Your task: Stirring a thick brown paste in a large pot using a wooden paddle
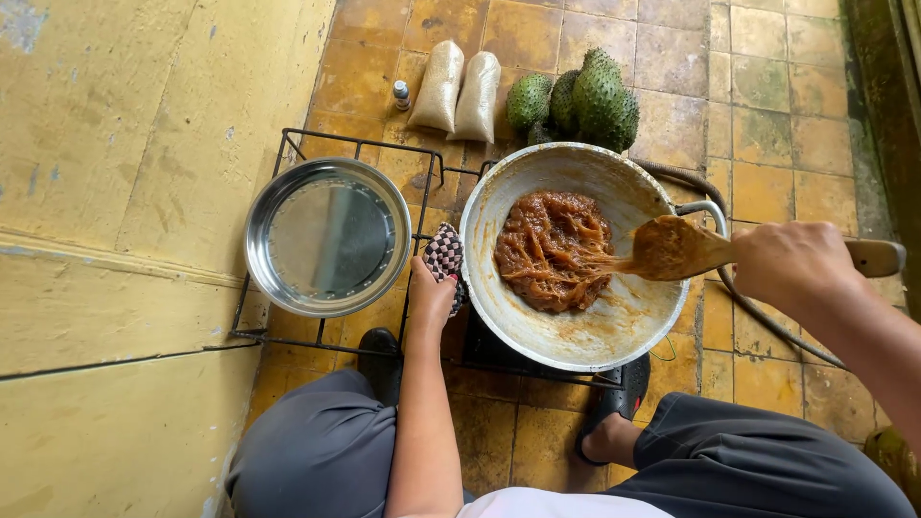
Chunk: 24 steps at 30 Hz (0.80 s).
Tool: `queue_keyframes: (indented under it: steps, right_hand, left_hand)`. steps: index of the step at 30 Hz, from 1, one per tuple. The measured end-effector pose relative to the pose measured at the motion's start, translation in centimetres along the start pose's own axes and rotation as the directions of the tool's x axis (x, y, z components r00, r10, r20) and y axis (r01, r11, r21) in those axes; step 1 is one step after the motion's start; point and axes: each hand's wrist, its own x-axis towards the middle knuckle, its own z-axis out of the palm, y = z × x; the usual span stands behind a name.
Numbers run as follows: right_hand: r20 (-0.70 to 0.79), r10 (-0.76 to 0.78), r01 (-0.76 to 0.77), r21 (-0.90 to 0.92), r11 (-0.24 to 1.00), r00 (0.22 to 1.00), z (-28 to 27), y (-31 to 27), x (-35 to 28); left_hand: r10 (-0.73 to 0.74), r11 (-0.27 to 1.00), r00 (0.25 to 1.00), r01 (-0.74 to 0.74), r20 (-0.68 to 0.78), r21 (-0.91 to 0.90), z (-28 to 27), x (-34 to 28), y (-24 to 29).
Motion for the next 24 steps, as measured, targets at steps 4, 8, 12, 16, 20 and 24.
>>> queue_keyframes:
  steps: [4,8,12,16,20,24]
  right_hand:
    - [-0.143,-0.098,0.076,-0.156,0.985,0.985,6.3,0.5,5.8]
    - [-0.104,-0.312,0.301,-0.111,0.947,0.944,10.8,0.4,9.8]
    - [-0.102,-0.446,0.447,-0.007,0.894,0.889,14.3,-1.2,11.7]
    - [-0.102,-0.409,0.42,0.141,0.896,0.907,12.7,-6.4,9.2]
    - [0.047,-0.265,0.187,0.593,0.783,0.963,12.6,-13.6,5.9]
    - [-0.005,-0.167,0.066,0.93,0.363,0.986,16.1,-20.7,9.6]
  left_hand:
    - [0.055,0.998,0.998,-0.055,-0.039,0.0,0.7,1.8,-1.4]
    - [0.049,0.999,0.998,-0.049,-0.03,0.007,0.6,0.8,-0.5]
    - [0.05,0.997,0.998,-0.048,-0.034,0.054,0.3,-0.6,0.6]
    - [0.07,0.992,0.995,-0.063,-0.068,0.107,1.0,0.9,-0.6]
    - [0.161,0.983,0.981,-0.15,-0.108,0.103,1.8,2.5,-2.7]
    - [0.24,0.969,0.964,-0.231,-0.112,0.087,1.7,2.8,-3.1]
